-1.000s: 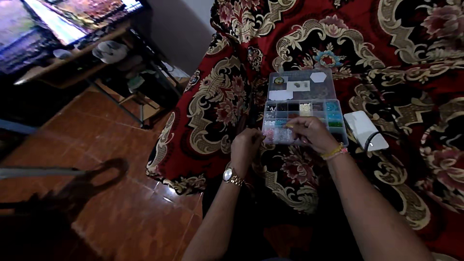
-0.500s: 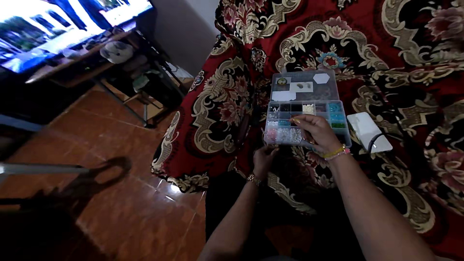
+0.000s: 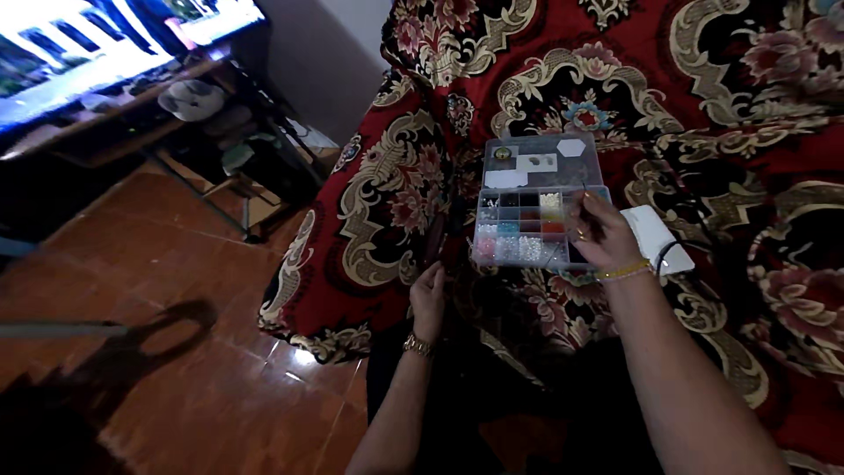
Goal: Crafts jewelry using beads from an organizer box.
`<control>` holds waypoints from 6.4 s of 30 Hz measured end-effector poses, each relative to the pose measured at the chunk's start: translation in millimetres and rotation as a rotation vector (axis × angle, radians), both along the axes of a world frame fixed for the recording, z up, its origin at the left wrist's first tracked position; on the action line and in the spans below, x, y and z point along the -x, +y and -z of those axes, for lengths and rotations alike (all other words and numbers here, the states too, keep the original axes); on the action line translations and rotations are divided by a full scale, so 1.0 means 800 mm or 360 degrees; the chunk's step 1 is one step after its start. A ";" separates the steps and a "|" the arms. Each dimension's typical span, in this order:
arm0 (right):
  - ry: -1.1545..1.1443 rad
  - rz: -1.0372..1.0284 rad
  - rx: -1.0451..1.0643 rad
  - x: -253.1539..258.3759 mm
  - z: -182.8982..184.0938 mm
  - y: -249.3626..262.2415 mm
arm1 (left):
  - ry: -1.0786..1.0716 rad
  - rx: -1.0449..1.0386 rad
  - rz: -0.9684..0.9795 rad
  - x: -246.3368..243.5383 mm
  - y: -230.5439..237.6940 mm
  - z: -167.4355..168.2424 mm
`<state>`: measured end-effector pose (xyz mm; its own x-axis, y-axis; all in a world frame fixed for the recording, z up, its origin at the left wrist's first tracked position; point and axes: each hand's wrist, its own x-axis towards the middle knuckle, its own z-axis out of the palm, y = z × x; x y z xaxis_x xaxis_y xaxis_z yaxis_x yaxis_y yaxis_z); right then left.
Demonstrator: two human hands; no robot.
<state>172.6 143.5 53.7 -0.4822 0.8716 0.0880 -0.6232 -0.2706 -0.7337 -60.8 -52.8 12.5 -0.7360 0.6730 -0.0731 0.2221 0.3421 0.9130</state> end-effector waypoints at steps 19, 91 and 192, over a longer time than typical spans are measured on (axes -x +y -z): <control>-0.2052 -0.0904 -0.0989 -0.029 0.018 -0.012 | -0.0173 -0.0405 -0.0176 0.012 -0.021 0.015; -0.1113 0.0254 -0.0489 0.051 -0.015 -0.082 | -0.1381 -0.0643 0.0837 -0.047 0.130 -0.047; -0.1073 0.0597 -0.0626 0.039 0.043 -0.083 | -0.1529 -0.0339 0.1035 -0.062 0.139 -0.024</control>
<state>141.7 76.9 19.4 -0.2268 0.9498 0.2155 -0.0184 0.2170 -0.9760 -11.0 58.0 32.1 0.0455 0.9669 -0.2510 -0.5113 0.2384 0.8257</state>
